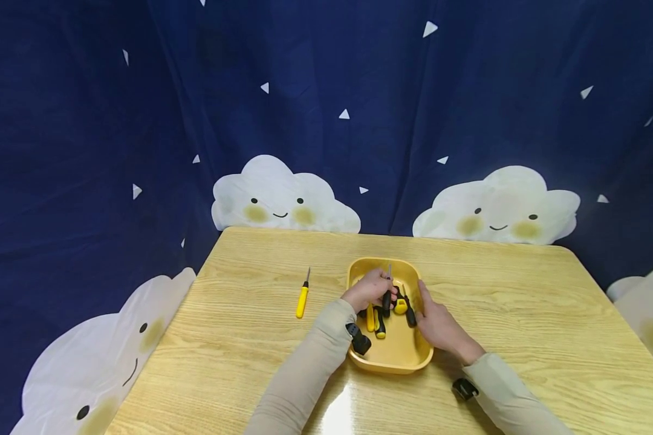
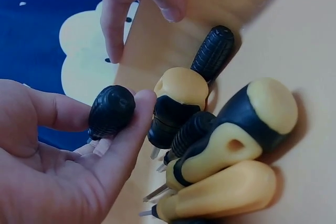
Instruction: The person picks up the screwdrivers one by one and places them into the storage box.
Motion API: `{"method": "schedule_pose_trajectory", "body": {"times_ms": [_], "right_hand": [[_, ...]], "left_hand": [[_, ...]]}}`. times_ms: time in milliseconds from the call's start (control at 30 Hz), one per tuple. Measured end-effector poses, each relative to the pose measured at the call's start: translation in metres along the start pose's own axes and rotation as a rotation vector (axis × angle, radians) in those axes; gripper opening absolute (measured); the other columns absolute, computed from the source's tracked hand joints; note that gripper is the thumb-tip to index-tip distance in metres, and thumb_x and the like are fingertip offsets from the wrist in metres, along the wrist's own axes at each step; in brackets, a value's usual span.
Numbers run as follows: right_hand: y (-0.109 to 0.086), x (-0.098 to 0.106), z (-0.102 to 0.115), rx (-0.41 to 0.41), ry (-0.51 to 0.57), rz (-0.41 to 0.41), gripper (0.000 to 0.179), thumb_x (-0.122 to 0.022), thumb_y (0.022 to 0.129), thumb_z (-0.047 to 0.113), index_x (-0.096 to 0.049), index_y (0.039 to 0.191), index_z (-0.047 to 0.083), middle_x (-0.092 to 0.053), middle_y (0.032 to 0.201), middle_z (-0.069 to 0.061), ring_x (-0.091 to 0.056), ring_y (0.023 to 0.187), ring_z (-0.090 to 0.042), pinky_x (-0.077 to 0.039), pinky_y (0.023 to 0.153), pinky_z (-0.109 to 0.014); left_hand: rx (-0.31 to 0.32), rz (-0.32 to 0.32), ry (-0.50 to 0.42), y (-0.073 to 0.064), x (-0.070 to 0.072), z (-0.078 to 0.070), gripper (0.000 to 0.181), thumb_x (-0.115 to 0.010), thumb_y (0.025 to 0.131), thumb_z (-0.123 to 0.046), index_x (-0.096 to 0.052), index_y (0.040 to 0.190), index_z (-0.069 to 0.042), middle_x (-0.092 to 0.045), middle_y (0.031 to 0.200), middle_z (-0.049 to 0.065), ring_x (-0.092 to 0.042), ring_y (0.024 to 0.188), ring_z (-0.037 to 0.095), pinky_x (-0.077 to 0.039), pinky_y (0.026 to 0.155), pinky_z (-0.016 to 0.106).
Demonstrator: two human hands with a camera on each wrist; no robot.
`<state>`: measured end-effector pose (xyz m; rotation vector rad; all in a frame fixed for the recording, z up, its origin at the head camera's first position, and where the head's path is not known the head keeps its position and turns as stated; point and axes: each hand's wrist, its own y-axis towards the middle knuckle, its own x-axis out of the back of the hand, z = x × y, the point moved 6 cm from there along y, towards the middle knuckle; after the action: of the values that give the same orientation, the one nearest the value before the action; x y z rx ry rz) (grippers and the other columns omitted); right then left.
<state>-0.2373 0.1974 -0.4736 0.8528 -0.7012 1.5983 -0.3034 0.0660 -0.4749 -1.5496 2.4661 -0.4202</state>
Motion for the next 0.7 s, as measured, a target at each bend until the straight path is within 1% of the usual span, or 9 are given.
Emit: {"method": "schedule_pose_trajectory", "body": {"times_ms": [67,167,267,400,500,600,633,700], "right_hand": [[0.0004,-0.0003,-0.0001,0.001,-0.003,-0.001,0.07,-0.045,0.092,0.006,-0.007,0.149,-0.006,-0.06,0.092,-0.033,-0.056,0.065,-0.023,-0.047,0.064,-0.039],[0.0005,-0.0008,-0.0004,-0.002,0.001,0.004,0.07,-0.045,0.092,0.006,-0.006,0.149,-0.006,-0.061,0.093,-0.033,-0.056,0.064,-0.022,-0.047,0.063,-0.038],[0.0006,-0.0001,-0.0004,-0.002,-0.002,0.006,0.07,-0.045,0.092,0.006,-0.006,0.149,-0.006,-0.061,0.093,-0.032,-0.055,0.063,-0.021,-0.047,0.062,-0.037],[0.0006,-0.0006,-0.0008,-0.008,-0.012,0.01,0.07,-0.045,0.093,0.007,-0.006,0.149,-0.006,-0.061,0.088,-0.029,-0.055,0.062,-0.021,-0.047,0.063,-0.038],[0.0,-0.0009,-0.0011,-0.009,-0.012,0.012,0.07,-0.044,0.093,0.006,-0.004,0.149,-0.005,-0.06,0.093,-0.033,-0.056,0.065,-0.023,-0.048,0.066,-0.04],[-0.0003,-0.0003,-0.0004,0.0,-0.011,0.002,0.07,-0.045,0.092,0.006,-0.005,0.149,-0.006,-0.058,0.101,-0.037,-0.057,0.068,-0.024,-0.048,0.069,-0.042],[-0.0003,-0.0004,-0.0002,0.003,-0.009,0.001,0.07,-0.045,0.092,0.006,-0.005,0.149,-0.006,-0.058,0.101,-0.037,-0.057,0.068,-0.025,-0.048,0.069,-0.042],[0.0,-0.0006,0.0002,0.01,-0.011,-0.003,0.07,-0.045,0.092,0.005,-0.005,0.149,-0.006,-0.059,0.099,-0.036,-0.056,0.068,-0.025,-0.047,0.069,-0.042]], "left_hand": [[0.003,0.0,0.004,0.0002,0.0006,0.0008,0.028,-0.04,0.1,-0.007,-0.044,0.122,0.009,-0.056,0.084,0.015,-0.055,0.067,0.02,-0.054,0.074,0.045],[0.006,-0.008,0.023,0.0009,0.0018,0.0024,0.026,-0.04,0.1,-0.007,-0.045,0.12,0.008,-0.055,0.082,0.014,-0.055,0.067,0.021,-0.054,0.072,0.044],[0.007,-0.013,0.04,0.0015,0.0025,0.0033,0.018,-0.04,0.099,-0.007,-0.047,0.111,0.005,-0.053,0.08,0.013,-0.055,0.067,0.023,-0.055,0.068,0.043],[0.011,-0.019,0.068,0.0007,0.0035,0.0046,0.009,-0.041,0.1,-0.009,-0.046,0.102,-0.002,-0.053,0.08,0.013,-0.059,0.071,0.026,-0.054,0.063,0.04],[0.011,-0.025,0.092,-0.0006,0.0042,0.005,0.007,-0.043,0.098,-0.006,-0.047,0.102,-0.002,-0.053,0.082,0.013,-0.062,0.076,0.028,-0.054,0.064,0.039],[0.008,-0.033,0.113,-0.0015,0.005,0.005,0.003,-0.046,0.095,-0.002,-0.047,0.098,0.0,-0.054,0.085,0.013,-0.064,0.08,0.03,-0.054,0.066,0.04],[0.006,-0.035,0.118,-0.0015,0.0051,0.0052,0.002,-0.047,0.094,-0.001,-0.046,0.096,-0.001,-0.054,0.086,0.013,-0.064,0.08,0.03,-0.055,0.067,0.041],[0.003,-0.042,0.129,-0.0016,0.0053,0.0051,0.005,-0.049,0.092,0.0,-0.045,0.09,-0.002,-0.055,0.086,0.013,-0.064,0.077,0.029,-0.055,0.068,0.041]]}}
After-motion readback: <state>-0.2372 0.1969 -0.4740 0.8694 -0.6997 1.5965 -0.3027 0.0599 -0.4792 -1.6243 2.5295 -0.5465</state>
